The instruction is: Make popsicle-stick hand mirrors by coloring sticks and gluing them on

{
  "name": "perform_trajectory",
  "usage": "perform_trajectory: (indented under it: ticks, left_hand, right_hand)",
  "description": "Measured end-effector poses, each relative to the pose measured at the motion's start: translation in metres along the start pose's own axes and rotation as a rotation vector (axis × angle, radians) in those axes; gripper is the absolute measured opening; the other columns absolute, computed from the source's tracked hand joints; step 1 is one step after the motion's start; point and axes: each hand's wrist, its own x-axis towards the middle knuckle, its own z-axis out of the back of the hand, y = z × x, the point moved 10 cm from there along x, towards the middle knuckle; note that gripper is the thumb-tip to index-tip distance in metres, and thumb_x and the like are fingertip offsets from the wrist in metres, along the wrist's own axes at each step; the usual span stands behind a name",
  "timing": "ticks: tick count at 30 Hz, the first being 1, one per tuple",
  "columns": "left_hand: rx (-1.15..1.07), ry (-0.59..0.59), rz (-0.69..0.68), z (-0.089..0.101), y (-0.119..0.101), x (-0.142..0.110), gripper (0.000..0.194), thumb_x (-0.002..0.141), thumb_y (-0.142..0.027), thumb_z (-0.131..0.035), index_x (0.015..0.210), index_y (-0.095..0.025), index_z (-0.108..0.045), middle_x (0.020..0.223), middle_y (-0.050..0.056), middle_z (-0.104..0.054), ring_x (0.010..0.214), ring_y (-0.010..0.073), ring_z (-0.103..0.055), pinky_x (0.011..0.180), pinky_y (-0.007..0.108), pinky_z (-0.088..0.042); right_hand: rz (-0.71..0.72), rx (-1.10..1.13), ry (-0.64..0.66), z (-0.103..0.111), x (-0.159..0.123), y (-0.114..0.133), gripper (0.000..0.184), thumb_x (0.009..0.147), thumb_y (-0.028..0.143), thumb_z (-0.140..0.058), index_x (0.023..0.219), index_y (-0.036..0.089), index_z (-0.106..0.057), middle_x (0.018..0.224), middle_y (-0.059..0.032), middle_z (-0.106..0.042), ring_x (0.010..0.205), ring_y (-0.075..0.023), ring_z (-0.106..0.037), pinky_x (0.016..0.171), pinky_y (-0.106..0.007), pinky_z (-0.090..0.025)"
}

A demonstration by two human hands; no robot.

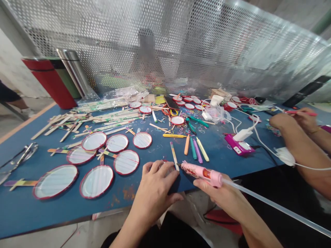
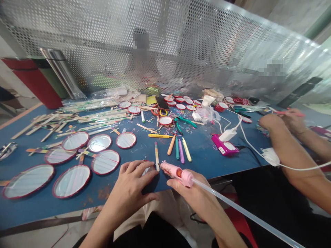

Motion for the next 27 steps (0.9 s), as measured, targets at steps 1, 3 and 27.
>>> perform_trajectory:
  ticks: [1,3,27]
  left_hand:
    - [0.001,0.0,-0.001,0.0,-0.0001,-0.0001,0.054,0.071,-0.046,-0.082,0.116,-0.029,-0.058,0.129,0.002,-0.063,0.116,0.03,-0.05,0.093,0.047,-0.032]
    - [0.002,0.0,-0.004,0.0002,-0.0003,0.0,0.053,0.071,-0.047,-0.081,0.116,-0.029,-0.059,0.128,0.002,-0.063,0.116,0.0301,-0.051,0.093,0.047,-0.032]
    - [-0.003,-0.007,-0.008,0.0004,-0.0001,0.0006,0.055,0.071,-0.049,-0.081,0.116,-0.028,-0.059,0.128,0.003,-0.063,0.116,0.0297,-0.051,0.092,0.048,-0.032]
  right_hand:
    - [-0.011,0.019,0.024,-0.0021,-0.0001,-0.0015,0.037,0.085,0.035,-0.064,0.121,0.032,-0.069,0.123,0.0006,-0.069,0.115,-0.0231,-0.065,0.1,-0.031,-0.052]
    - [-0.042,0.04,0.081,-0.0068,-0.0008,-0.0042,0.038,0.086,0.035,-0.062,0.124,0.032,-0.067,0.128,0.0008,-0.066,0.12,-0.0229,-0.061,0.104,-0.032,-0.048]
    - [-0.055,0.01,0.111,-0.0075,-0.0034,0.0013,0.041,0.087,0.033,-0.058,0.127,0.031,-0.065,0.13,0.0005,-0.065,0.124,-0.0243,-0.058,0.107,-0.034,-0.045]
